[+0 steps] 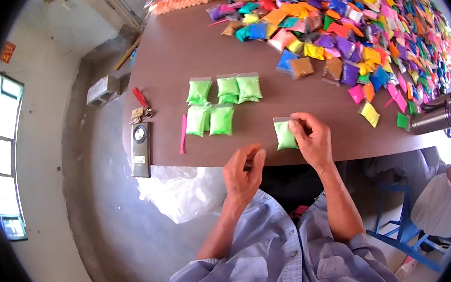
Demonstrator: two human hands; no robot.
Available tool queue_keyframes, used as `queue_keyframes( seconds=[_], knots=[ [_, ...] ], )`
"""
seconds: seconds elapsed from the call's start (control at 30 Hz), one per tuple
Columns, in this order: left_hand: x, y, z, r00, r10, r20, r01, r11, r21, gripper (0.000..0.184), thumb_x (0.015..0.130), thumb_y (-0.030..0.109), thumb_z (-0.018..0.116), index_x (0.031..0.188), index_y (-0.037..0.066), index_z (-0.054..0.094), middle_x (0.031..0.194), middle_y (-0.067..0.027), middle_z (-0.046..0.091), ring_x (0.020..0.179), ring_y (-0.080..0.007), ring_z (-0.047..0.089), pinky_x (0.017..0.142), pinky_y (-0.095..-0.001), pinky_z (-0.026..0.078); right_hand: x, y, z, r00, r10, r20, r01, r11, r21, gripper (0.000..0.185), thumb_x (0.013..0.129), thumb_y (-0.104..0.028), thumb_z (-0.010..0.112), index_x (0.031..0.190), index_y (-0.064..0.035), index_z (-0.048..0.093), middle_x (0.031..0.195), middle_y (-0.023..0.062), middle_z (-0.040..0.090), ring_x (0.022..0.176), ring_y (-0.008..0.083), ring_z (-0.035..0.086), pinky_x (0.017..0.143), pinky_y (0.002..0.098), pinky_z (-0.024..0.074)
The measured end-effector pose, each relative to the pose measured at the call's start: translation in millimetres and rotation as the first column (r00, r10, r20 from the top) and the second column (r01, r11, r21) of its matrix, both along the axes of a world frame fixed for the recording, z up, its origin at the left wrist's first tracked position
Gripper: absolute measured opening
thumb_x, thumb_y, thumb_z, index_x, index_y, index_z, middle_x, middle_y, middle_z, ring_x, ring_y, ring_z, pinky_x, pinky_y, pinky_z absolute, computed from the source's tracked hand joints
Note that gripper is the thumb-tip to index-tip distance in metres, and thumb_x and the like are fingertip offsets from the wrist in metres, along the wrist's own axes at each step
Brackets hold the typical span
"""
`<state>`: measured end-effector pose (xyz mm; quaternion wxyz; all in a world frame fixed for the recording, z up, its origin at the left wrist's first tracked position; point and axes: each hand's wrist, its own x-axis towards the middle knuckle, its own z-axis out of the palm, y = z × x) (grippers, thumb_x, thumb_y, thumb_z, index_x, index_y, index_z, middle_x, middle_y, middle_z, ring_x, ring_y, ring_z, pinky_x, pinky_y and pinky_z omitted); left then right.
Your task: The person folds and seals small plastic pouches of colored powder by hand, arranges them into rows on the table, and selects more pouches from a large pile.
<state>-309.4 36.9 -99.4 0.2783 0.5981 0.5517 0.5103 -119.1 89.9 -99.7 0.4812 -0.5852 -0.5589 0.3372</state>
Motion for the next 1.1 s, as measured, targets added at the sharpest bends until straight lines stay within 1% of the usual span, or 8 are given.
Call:
queue_keyframes(
  seconds=[0.13, 0.23, 0.33, 0.53, 0.67, 0.73, 0.93, 1.1],
  knots=[
    [-47.6, 4.9, 1.5, 0.953, 0.203, -0.224, -0.169, 0.972, 0.162, 0.012, 0.088, -0.001, 0.074, 0.098, 0.004, 0.070, 0.081, -0.0101, 0.069, 0.067, -0.0240, 0.065, 0.061, -0.0346, 0.053, -14.9, 7.3, -6.6, 0.994, 0.041, 0.103, -0.043, 0.999, 0.016, 0.021, 0.095, -0.018, 0.073, 0.105, -0.0001, 0.072, 0.079, 0.0117, 0.071, 0.068, 0.0157, 0.067, 0.066, 0.0320, 0.0530],
    [-92.4, 20.6, -0.5, 0.886, 0.321, -0.333, -0.273, 0.944, 0.184, 0.013, 0.089, 0.003, 0.075, 0.101, 0.003, 0.072, 0.085, -0.0095, 0.069, 0.070, -0.0195, 0.066, 0.063, -0.0310, 0.054, -14.0, 6.5, -10.3, 0.928, -0.017, 0.371, -0.025, 0.994, 0.107, 0.022, 0.093, -0.015, 0.072, 0.112, -0.0031, 0.072, 0.093, 0.0128, 0.071, 0.074, 0.0249, 0.069, 0.069, 0.0365, 0.0553],
    [-123.5, 30.4, 9.4, 0.814, 0.413, -0.408, -0.355, 0.910, 0.214, 0.010, 0.090, 0.003, 0.073, 0.100, 0.003, 0.072, 0.090, -0.0104, 0.069, 0.074, -0.0211, 0.066, 0.061, -0.0316, 0.054, -23.6, -6.2, 12.8, 0.933, -0.111, 0.341, 0.094, 0.993, 0.065, 0.024, 0.092, -0.012, 0.072, 0.115, -0.0040, 0.071, 0.108, 0.0135, 0.067, 0.082, 0.0272, 0.068, 0.070, 0.0366, 0.0552],
    [-200.5, 69.2, 42.2, 0.605, 0.552, -0.574, -0.417, 0.834, 0.362, 0.012, 0.092, 0.010, 0.073, 0.102, 0.003, 0.074, 0.090, -0.0114, 0.073, 0.074, -0.0222, 0.069, 0.068, -0.0342, 0.055, -14.1, -27.6, -0.7, 0.876, -0.008, 0.483, -0.118, 0.966, 0.229, 0.029, 0.086, -0.010, 0.076, 0.112, -0.0011, 0.070, 0.117, 0.0159, 0.063, 0.101, 0.0333, 0.064, 0.080, 0.0393, 0.0551],
    [-246.0, 79.8, 66.6, 0.696, 0.539, -0.475, -0.496, 0.839, 0.225, 0.017, 0.092, 0.014, 0.073, 0.103, 0.002, 0.074, 0.089, -0.0119, 0.075, 0.073, -0.0186, 0.068, 0.070, -0.0320, 0.054, -17.0, -28.4, -4.3, 0.805, -0.019, 0.593, -0.202, 0.931, 0.303, 0.032, 0.078, -0.011, 0.081, 0.108, -0.0012, 0.072, 0.118, 0.0156, 0.063, 0.103, 0.0351, 0.064, 0.089, 0.0441, 0.0531],
    [-236.7, 70.7, 74.2, 0.746, 0.483, -0.459, -0.504, 0.860, 0.087, 0.011, 0.090, 0.012, 0.073, 0.099, 0.006, 0.074, 0.088, -0.0123, 0.073, 0.074, -0.0252, 0.068, 0.072, -0.0354, 0.054, -16.1, -28.9, -5.3, 0.803, -0.019, 0.596, -0.201, 0.933, 0.300, 0.033, 0.076, -0.010, 0.082, 0.107, -0.0017, 0.072, 0.118, 0.0149, 0.064, 0.102, 0.0348, 0.064, 0.088, 0.0439, 0.0535],
    [-176.7, 53.2, 25.7, 0.797, 0.113, -0.593, -0.246, 0.958, -0.148, 0.014, 0.088, 0.016, 0.074, 0.096, 0.004, 0.075, 0.088, -0.0110, 0.071, 0.075, -0.0280, 0.070, 0.071, -0.0375, 0.055, -13.8, -26.2, -10.7, 0.811, -0.025, 0.585, -0.202, 0.926, 0.319, 0.037, 0.071, -0.010, 0.086, 0.106, -0.0046, 0.074, 0.117, 0.0115, 0.066, 0.100, 0.0321, 0.067, 0.084, 0.0418, 0.0555],
    [-160.1, 50.0, 17.5, 0.741, 0.140, -0.657, -0.241, 0.968, -0.065, 0.008, 0.089, 0.013, 0.071, 0.090, 0.005, 0.072, 0.086, -0.0124, 0.068, 0.078, -0.0338, 0.067, 0.073, -0.0430, 0.053, -8.2, -29.5, -6.8, 0.815, -0.034, 0.578, -0.185, 0.931, 0.315, 0.034, 0.074, -0.015, 0.086, 0.105, -0.0096, 0.074, 0.121, 0.0077, 0.065, 0.099, 0.0302, 0.067, 0.085, 0.0412, 0.0569]
  ],
)
